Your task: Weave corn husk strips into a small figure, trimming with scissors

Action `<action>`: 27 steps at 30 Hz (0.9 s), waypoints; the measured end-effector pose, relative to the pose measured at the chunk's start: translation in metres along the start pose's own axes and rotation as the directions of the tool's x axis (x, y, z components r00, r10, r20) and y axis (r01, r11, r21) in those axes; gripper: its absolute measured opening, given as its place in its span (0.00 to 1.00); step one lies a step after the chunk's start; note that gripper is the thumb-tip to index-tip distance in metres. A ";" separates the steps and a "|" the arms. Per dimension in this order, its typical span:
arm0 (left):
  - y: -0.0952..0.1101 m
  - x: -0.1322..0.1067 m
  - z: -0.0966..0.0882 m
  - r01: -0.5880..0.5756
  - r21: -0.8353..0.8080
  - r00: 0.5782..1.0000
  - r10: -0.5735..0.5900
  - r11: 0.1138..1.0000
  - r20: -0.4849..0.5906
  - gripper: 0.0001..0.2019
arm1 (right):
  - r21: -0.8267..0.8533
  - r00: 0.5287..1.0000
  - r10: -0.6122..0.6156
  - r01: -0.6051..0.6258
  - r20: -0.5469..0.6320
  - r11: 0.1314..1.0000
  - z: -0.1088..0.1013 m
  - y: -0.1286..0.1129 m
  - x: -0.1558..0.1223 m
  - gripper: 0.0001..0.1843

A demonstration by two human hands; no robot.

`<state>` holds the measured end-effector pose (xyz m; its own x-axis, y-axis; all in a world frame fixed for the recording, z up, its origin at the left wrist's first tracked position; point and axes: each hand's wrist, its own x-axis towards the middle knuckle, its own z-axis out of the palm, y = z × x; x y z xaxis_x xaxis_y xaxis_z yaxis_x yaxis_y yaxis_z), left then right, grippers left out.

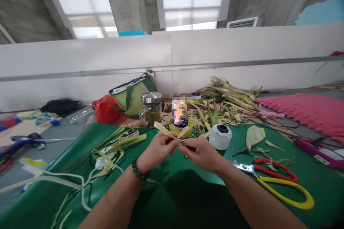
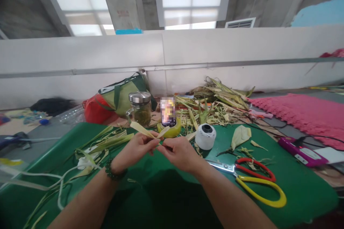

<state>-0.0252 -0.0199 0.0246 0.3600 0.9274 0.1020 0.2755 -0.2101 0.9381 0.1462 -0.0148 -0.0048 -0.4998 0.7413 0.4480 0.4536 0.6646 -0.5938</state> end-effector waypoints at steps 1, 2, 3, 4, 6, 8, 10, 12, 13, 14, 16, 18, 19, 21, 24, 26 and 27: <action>0.000 0.000 0.002 -0.028 0.033 0.999 0.029 0.999 -0.030 0.15 | -0.009 1.000 -0.014 0.014 -0.001 1.000 0.000 0.000 0.000 0.22; 0.000 -0.001 0.003 -0.036 0.056 0.998 0.039 0.998 -0.056 0.15 | -0.017 0.999 -0.032 0.032 0.000 0.999 0.000 0.000 -0.001 0.22; 0.000 -0.001 0.003 -0.031 0.068 0.996 0.036 0.997 -0.075 0.15 | -0.024 0.999 -0.052 0.052 0.000 0.998 0.000 0.000 -0.001 0.22; 0.001 -0.001 0.003 -0.018 0.069 0.996 0.024 0.997 -0.088 0.14 | -0.030 0.997 -0.071 0.071 0.000 0.997 0.000 -0.001 -0.002 0.22; 0.003 -0.001 0.000 0.025 0.041 0.995 -0.021 0.999 -0.096 0.15 | -0.032 0.996 -0.092 0.092 0.001 0.995 0.000 -0.003 -0.003 0.22; 0.004 -0.001 -0.006 0.075 -0.020 0.995 -0.077 0.997 -0.061 0.17 | -0.002 0.997 -0.071 0.071 0.009 0.997 -0.001 -0.004 -0.003 0.21; 0.004 -0.001 -0.011 0.136 -0.119 0.991 -0.135 0.984 0.010 0.19 | 0.086 0.999 -0.008 0.004 0.041 0.996 -0.002 -0.002 -0.001 0.21; 0.004 0.000 -0.014 0.184 -0.231 0.983 -0.174 0.955 0.065 0.21 | 0.224 0.994 0.085 -0.097 0.065 0.970 -0.005 0.001 0.002 0.22; 0.005 0.000 -0.014 0.183 -0.280 0.983 -0.174 0.942 0.058 0.22 | 0.308 0.988 0.137 -0.151 0.066 0.939 -0.007 0.003 0.003 0.23; 0.006 0.000 -0.014 0.157 -0.309 0.987 -0.158 0.938 0.024 0.21 | 0.397 0.980 0.192 -0.199 0.058 0.896 -0.008 0.005 0.005 0.23; 0.008 -0.001 -0.011 0.053 -0.298 0.991 -0.086 0.953 -0.101 0.18 | 0.553 0.955 0.292 -0.268 0.045 0.789 -0.009 0.006 0.009 0.24; 0.010 -0.002 -0.007 -0.047 -0.255 0.976 -0.010 0.966 -0.220 0.15 | 0.633 0.939 0.335 -0.305 0.077 0.711 -0.005 0.004 0.012 0.24; 0.010 -0.002 -0.004 -0.078 -0.247 0.967 0.014 0.966 -0.254 0.13 | 0.642 0.941 0.324 -0.307 0.096 0.702 0.000 0.002 0.013 0.24; 0.009 -0.002 0.002 -0.097 -0.287 0.964 0.018 0.953 -0.266 0.12 | 0.624 0.960 0.254 -0.269 0.115 0.734 0.011 -0.004 0.013 0.23; 0.002 0.000 0.011 -0.067 -0.400 0.971 -0.032 0.914 -0.236 0.15 | 0.534 0.986 0.159 -0.156 0.041 0.831 0.027 -0.010 0.011 0.23; -0.001 0.000 0.016 -0.054 -0.452 0.967 -0.067 0.891 -0.247 0.17 | 0.434 0.992 0.121 -0.095 -0.033 0.896 0.032 -0.011 0.008 0.22; -0.002 0.001 0.018 -0.054 -0.463 0.962 -0.078 0.885 -0.263 0.17 | 0.377 0.993 0.099 -0.065 -0.072 0.924 0.033 -0.011 0.007 0.21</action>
<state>-0.0092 -0.0247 0.0171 0.0907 0.9896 0.1117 -0.1886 -0.0930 0.9776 0.1136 -0.0199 -0.0168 -0.3983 0.8081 0.4339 0.1730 0.5307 -0.8297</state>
